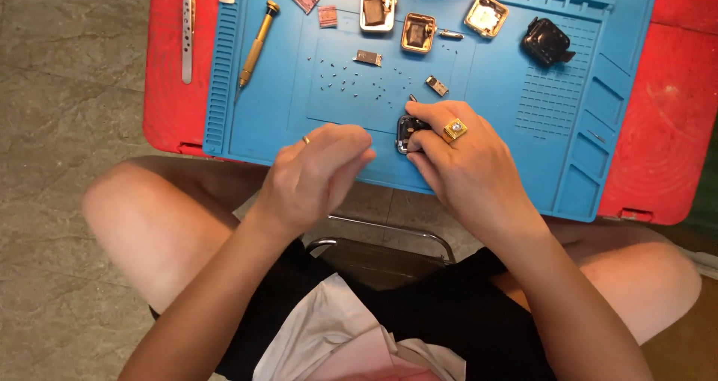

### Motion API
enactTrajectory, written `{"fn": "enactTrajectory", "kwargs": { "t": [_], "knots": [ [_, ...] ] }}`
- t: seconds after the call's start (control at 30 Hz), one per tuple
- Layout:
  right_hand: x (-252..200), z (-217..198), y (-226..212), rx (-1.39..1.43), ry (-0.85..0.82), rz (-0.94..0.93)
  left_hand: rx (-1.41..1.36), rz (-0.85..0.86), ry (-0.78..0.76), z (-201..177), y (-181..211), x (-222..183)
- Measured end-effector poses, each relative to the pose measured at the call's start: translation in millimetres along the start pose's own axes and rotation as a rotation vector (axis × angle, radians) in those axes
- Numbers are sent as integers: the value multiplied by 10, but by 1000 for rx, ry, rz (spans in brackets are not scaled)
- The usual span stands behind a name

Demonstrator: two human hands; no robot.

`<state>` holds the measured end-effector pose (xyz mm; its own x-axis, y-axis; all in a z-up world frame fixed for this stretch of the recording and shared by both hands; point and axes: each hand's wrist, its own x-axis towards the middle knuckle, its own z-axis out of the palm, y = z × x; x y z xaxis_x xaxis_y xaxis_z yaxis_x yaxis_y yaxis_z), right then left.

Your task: Disassembling and cleaning the internal components of a small electronic device on a repair mat using precision tools.

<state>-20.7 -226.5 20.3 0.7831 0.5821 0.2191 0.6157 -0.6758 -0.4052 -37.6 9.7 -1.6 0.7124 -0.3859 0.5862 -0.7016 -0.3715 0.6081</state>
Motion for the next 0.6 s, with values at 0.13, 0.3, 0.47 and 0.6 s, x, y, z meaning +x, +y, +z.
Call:
{"fn": "enactTrajectory", "kwargs": {
  "t": [0.13,0.3,0.47,0.6],
  "knots": [
    [-17,-7,-12,21,-2,-1,-20,-167,-125,0,53,-64],
    [-20,8,-8,-78,12,-29,-484,-324,138,231,-59,-141],
    [-40,18,7,-104,9,-30,-233,-74,0,314,-124,-112],
    [-38,25,24,-113,17,-41,-270,-46,0,359,-158,-84]
  ]
}}
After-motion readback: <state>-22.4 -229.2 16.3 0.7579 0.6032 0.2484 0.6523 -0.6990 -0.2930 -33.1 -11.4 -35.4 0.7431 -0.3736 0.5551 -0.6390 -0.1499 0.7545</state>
